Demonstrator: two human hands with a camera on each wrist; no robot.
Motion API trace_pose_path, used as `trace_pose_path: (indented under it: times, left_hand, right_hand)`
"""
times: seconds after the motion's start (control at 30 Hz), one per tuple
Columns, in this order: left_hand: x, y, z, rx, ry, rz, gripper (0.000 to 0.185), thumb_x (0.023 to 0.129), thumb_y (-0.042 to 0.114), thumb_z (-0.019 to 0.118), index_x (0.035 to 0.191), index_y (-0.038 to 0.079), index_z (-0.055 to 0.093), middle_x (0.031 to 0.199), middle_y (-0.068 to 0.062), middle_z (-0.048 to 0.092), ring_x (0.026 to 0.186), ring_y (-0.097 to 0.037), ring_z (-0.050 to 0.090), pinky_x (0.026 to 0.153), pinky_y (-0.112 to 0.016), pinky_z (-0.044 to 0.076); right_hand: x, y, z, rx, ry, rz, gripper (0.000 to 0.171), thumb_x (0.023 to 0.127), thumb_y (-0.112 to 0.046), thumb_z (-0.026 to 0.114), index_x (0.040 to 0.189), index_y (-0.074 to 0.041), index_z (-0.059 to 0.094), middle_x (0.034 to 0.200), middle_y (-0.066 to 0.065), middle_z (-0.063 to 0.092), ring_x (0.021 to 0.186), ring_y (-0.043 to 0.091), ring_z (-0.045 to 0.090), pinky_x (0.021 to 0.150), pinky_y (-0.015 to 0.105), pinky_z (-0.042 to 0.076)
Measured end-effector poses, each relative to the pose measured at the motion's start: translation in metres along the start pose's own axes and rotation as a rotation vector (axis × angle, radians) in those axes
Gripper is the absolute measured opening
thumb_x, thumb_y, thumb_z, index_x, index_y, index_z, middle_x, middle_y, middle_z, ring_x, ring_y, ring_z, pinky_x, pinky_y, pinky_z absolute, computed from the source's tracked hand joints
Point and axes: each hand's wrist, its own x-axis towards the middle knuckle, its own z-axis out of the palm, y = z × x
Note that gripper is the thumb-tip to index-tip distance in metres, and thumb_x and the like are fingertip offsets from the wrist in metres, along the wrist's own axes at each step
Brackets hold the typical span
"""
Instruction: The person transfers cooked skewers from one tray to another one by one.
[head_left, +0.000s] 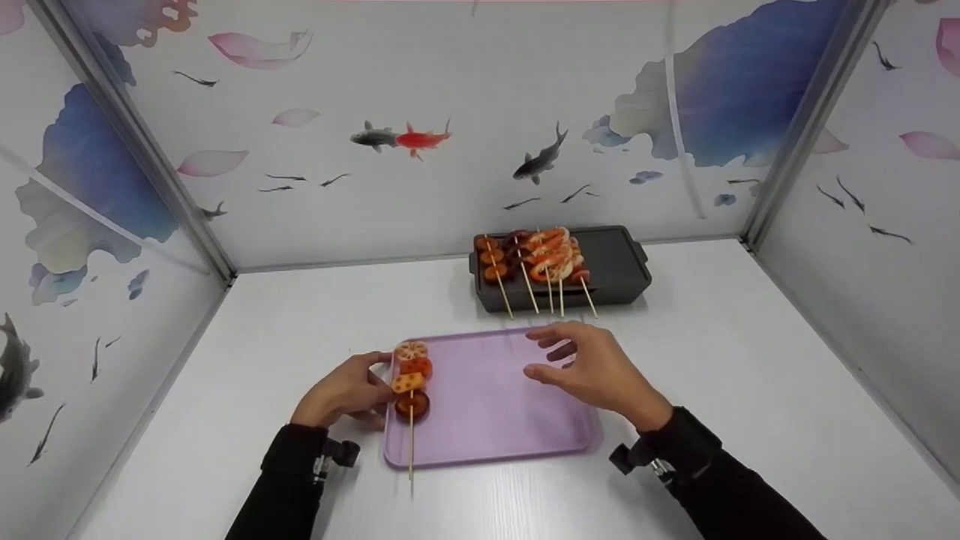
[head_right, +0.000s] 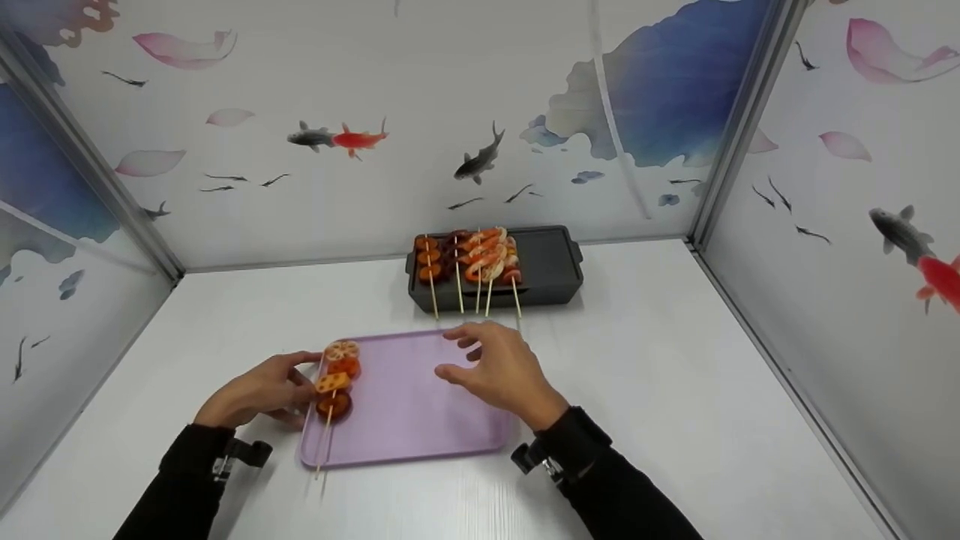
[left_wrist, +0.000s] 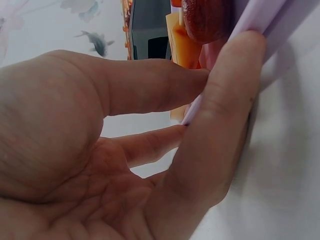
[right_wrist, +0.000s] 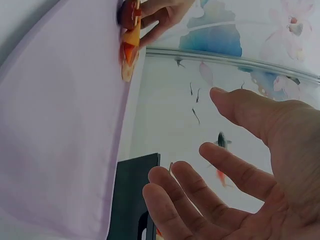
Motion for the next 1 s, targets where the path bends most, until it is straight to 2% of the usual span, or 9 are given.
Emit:
trace_pose_path:
  times: [0.2,0.33,0.57,0.83,1.0]
  left_hand:
    - [-0.001,0.0,-0.002,0.011,0.006,-0.004,0.082,0.104,0.009,0.079,0.178,0.0,0.043,0.117,-0.018,0.077,0.088,-0.023,0.081,0.07,-0.035,0.071]
    - [-0.001,0.0,-0.003,0.012,0.005,-0.007,0.083,0.104,0.009,0.08,0.177,0.0,0.043,0.116,-0.018,0.077,0.087,-0.023,0.081,0.069,-0.035,0.071]
    - [-0.001,0.002,-0.005,0.023,0.019,0.005,0.082,0.105,0.014,0.082,0.177,0.001,0.045,0.115,-0.017,0.074,0.087,-0.024,0.08,0.069,-0.035,0.071]
    - [0.0,-0.001,-0.003,-0.013,0.008,0.009,0.081,0.104,0.009,0.078,0.177,0.0,0.044,0.113,-0.017,0.076,0.086,-0.023,0.08,0.07,-0.035,0.071]
    - [0.002,0.0,-0.001,-0.015,0.002,-0.006,0.08,0.105,0.006,0.077,0.178,0.0,0.043,0.116,-0.018,0.078,0.089,-0.023,0.081,0.071,-0.034,0.071]
  right_hand:
    - [0.0,0.006,-0.016,-0.055,0.076,0.0,0.046,0.098,-0.026,0.098,0.14,-0.012,0.084,0.13,0.012,0.085,0.112,0.038,0.086,0.093,0.048,0.074]
    - [0.0,0.012,-0.026,-0.104,0.123,0.004,0.047,0.098,-0.025,0.097,0.141,-0.011,0.083,0.13,0.014,0.083,0.114,0.039,0.085,0.096,0.052,0.073]
    - [0.007,0.023,-0.044,-0.177,0.194,0.013,0.047,0.101,-0.023,0.094,0.142,-0.004,0.08,0.13,0.022,0.077,0.117,0.043,0.082,0.103,0.058,0.069]
    - [0.023,0.038,-0.058,-0.175,0.213,0.101,0.055,0.103,-0.022,0.093,0.148,0.003,0.075,0.134,0.032,0.075,0.12,0.049,0.08,0.106,0.063,0.066]
    - [0.031,0.048,-0.06,-0.197,0.208,0.13,0.058,0.104,-0.027,0.092,0.149,0.004,0.073,0.134,0.032,0.076,0.118,0.046,0.079,0.105,0.062,0.066]
